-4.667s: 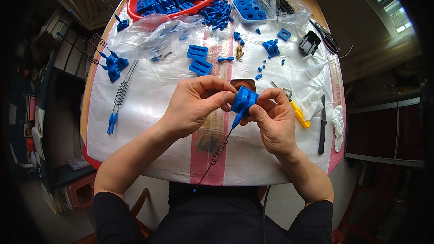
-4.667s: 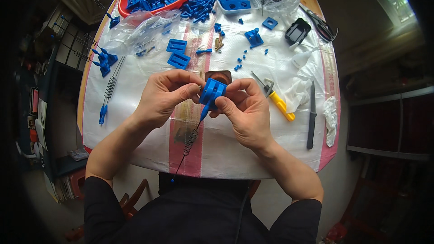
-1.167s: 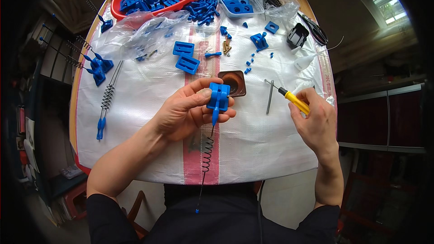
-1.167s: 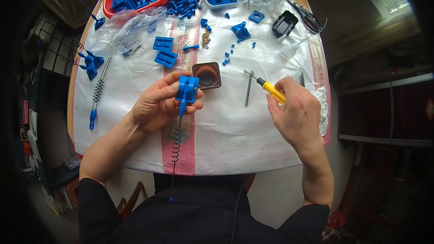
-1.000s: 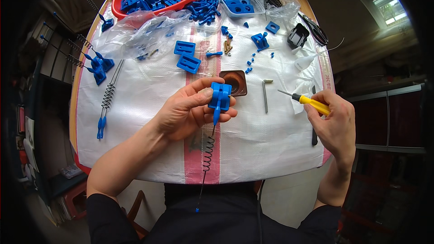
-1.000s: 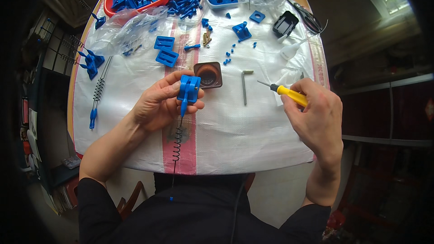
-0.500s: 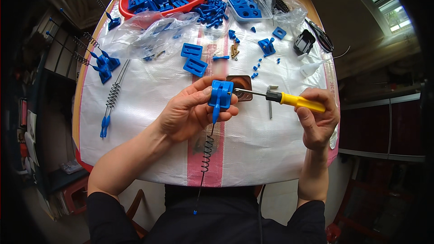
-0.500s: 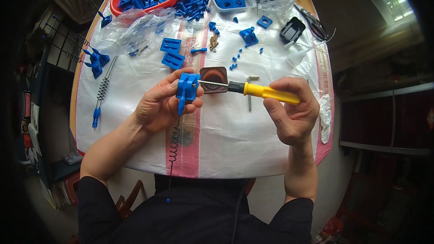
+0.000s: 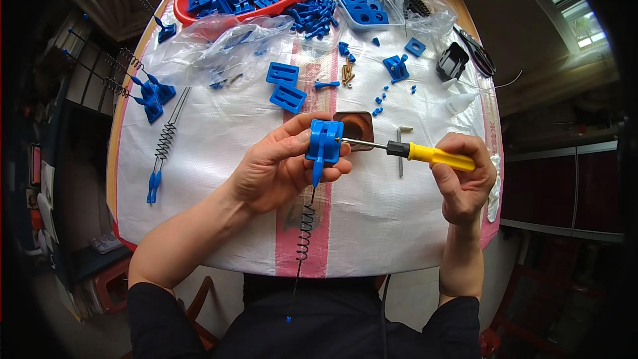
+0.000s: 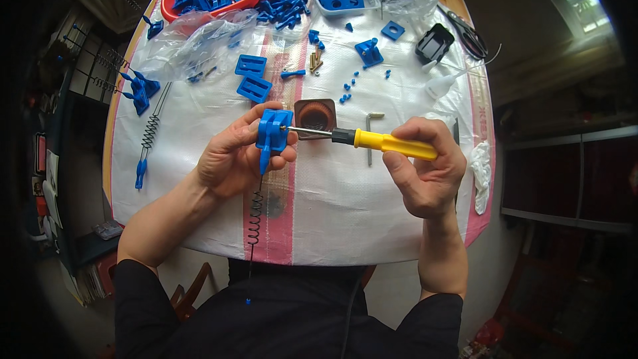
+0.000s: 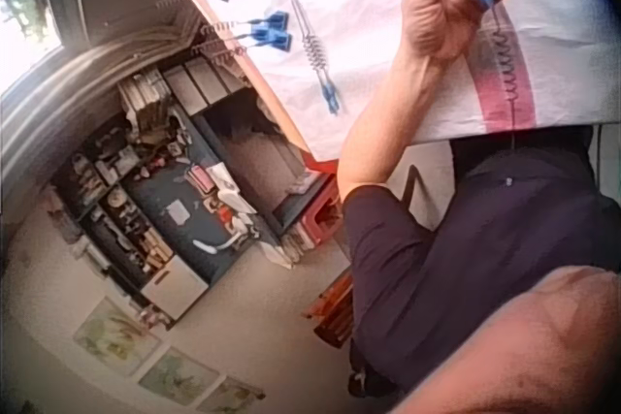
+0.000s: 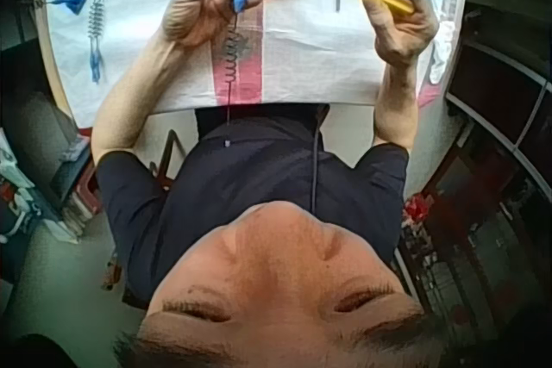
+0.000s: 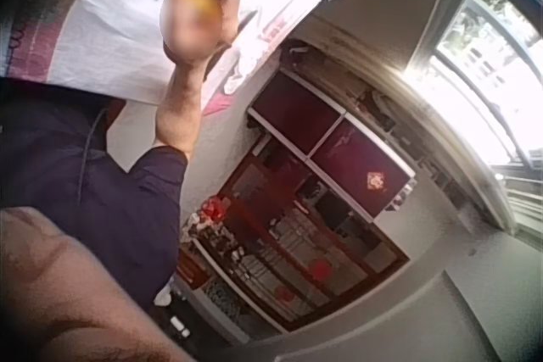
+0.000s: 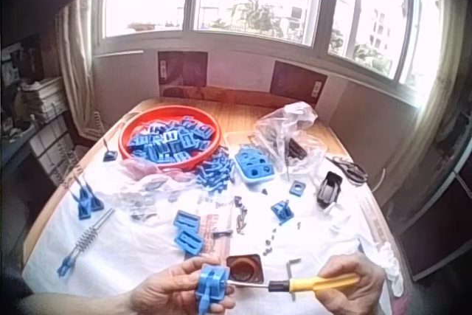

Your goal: Assembling blue plastic housing components with an internal spring and fastening them with a screwdriver.

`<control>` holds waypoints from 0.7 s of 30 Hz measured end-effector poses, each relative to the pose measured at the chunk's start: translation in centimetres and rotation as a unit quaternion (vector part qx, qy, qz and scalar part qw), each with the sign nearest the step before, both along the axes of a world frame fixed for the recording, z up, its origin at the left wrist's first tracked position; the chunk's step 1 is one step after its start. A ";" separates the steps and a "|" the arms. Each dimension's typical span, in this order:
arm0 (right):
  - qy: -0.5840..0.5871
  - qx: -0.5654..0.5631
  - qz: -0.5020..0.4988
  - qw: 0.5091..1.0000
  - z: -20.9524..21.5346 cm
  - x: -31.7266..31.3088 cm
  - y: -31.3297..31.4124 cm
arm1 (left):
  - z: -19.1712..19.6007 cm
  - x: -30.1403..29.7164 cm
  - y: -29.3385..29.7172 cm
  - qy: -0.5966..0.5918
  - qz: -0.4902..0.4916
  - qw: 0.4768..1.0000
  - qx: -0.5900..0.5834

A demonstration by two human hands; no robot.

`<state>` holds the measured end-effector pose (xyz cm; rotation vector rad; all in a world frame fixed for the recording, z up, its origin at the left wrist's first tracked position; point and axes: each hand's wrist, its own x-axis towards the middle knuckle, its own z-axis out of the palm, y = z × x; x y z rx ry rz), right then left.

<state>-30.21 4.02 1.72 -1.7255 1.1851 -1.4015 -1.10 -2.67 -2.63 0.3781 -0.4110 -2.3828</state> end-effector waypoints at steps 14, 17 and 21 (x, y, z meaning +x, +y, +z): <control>0.036 0.021 0.026 0.999 0.0 0.6 -0.5 | 0.1 0.3 -0.1 -0.016 0.012 1.000 -0.022; 0.082 0.093 0.045 0.991 0.3 -1.1 -0.2 | 0.0 0.3 -0.3 -0.013 0.012 1.000 -0.025; 0.025 0.054 -0.012 0.998 0.9 1.3 -0.2 | 0.0 0.1 -0.2 -0.014 0.014 1.000 -0.023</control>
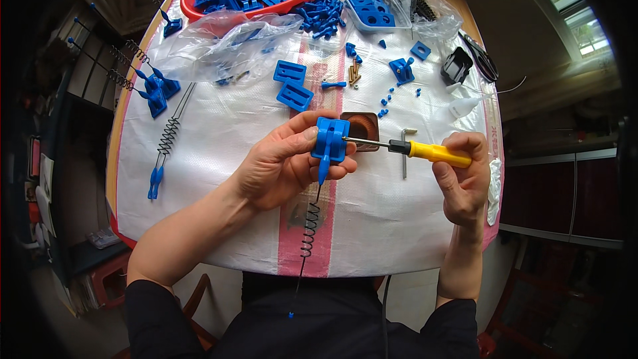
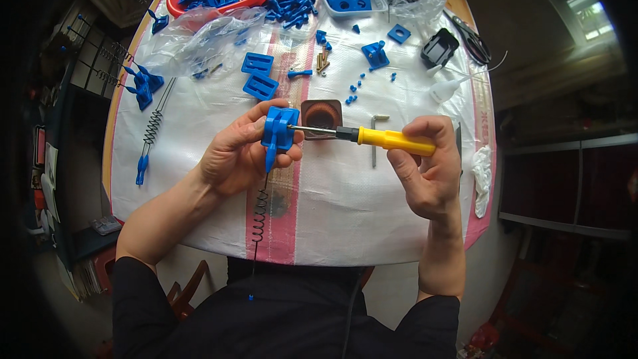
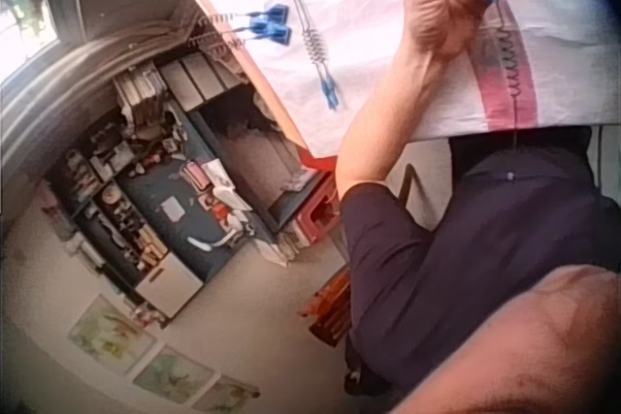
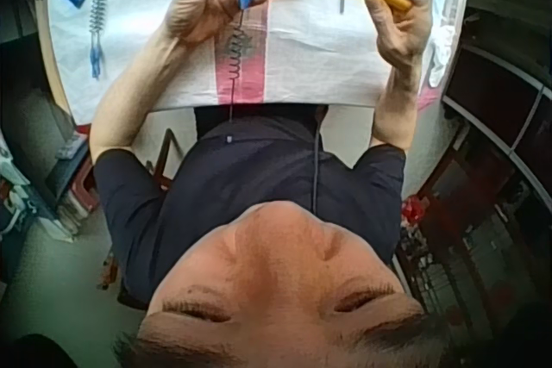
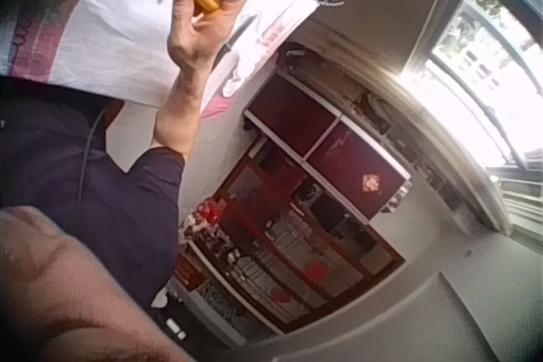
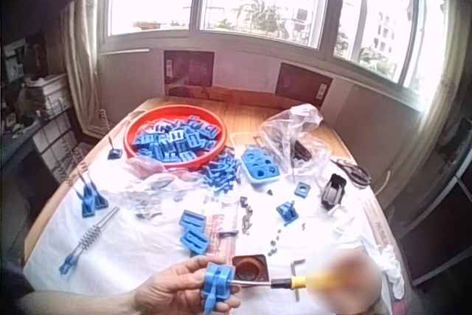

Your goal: Assembling blue plastic housing components with an internal spring and fastening them with a screwdriver.

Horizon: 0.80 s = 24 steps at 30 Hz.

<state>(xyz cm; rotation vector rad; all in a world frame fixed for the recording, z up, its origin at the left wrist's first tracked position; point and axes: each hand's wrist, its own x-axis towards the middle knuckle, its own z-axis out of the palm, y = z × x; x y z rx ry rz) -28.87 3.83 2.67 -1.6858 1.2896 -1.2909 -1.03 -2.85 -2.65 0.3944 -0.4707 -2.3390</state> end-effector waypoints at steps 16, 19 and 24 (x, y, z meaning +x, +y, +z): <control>0.020 0.079 -0.005 0.997 0.3 -0.2 -0.4 | -0.2 0.1 -0.3 0.026 0.005 1.000 0.008; 0.017 0.066 -0.011 0.998 0.0 0.3 -0.1 | 0.1 0.2 -0.1 -0.016 0.017 1.000 0.011; 0.005 0.165 0.057 0.985 -0.2 -2.3 -0.3 | 0.1 0.1 -0.2 -0.001 0.003 1.000 0.000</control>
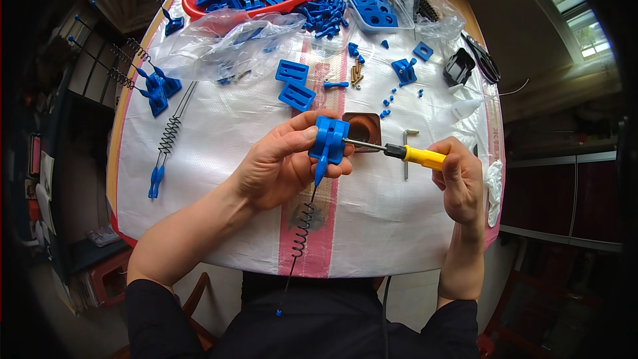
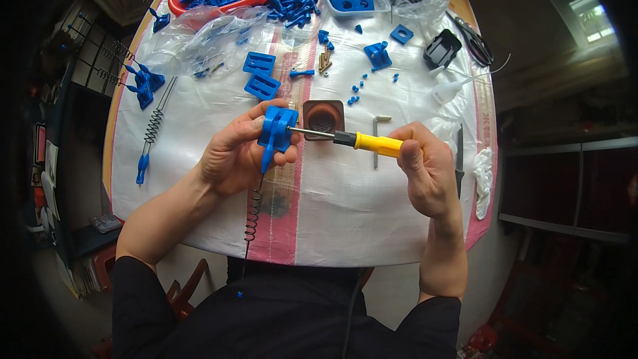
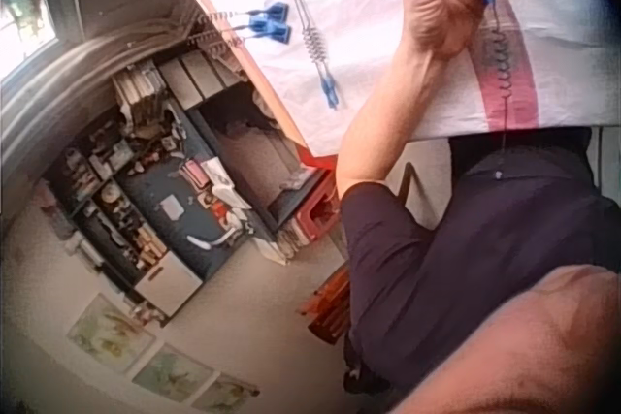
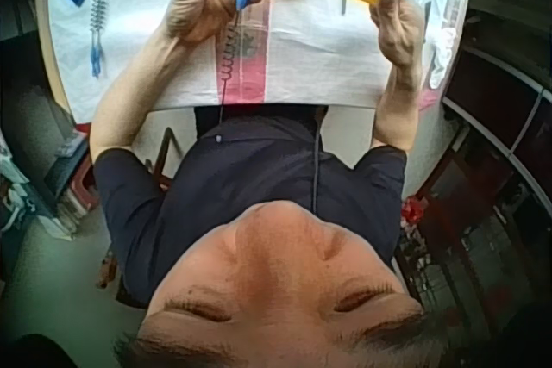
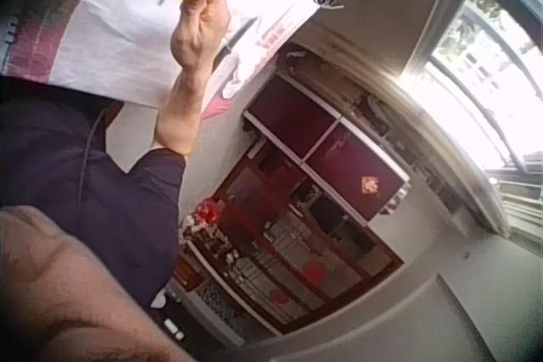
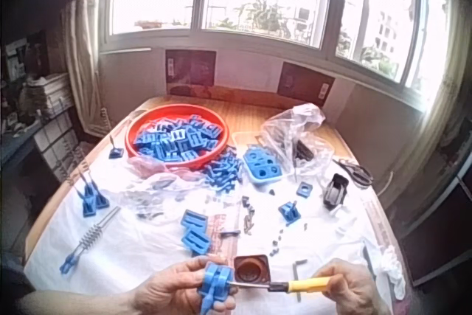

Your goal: Assembling blue plastic housing components with an internal spring and fastening them with a screwdriver.

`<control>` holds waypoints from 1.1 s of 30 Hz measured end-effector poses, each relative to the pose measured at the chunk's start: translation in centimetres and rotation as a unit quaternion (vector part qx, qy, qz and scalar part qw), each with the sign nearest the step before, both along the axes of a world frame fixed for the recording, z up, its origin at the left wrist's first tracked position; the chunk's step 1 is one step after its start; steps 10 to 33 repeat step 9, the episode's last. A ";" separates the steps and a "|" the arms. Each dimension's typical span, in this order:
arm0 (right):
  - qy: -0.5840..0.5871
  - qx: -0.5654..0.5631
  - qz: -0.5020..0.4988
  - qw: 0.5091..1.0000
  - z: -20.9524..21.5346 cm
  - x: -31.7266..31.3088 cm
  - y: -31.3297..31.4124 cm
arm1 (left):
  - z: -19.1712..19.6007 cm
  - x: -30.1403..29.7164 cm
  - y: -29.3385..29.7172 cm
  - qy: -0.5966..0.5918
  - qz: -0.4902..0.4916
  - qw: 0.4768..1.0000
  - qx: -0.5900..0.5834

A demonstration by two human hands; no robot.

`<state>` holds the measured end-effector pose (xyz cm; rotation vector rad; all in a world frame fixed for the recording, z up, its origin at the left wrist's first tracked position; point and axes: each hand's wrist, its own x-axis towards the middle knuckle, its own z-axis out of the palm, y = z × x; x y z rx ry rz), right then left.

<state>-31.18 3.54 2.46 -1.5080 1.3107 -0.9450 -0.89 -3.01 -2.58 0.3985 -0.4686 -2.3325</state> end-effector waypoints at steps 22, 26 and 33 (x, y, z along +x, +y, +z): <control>-0.036 0.005 -0.007 0.999 -0.3 0.0 0.0 | 0.0 -0.2 0.1 -0.028 0.008 1.000 -0.005; -0.036 0.005 -0.007 0.999 -0.3 0.0 0.0 | 0.0 -0.2 0.1 -0.028 0.008 1.000 -0.005; -0.036 0.005 -0.007 0.999 -0.3 0.0 0.0 | 0.0 -0.2 0.1 -0.028 0.008 1.000 -0.005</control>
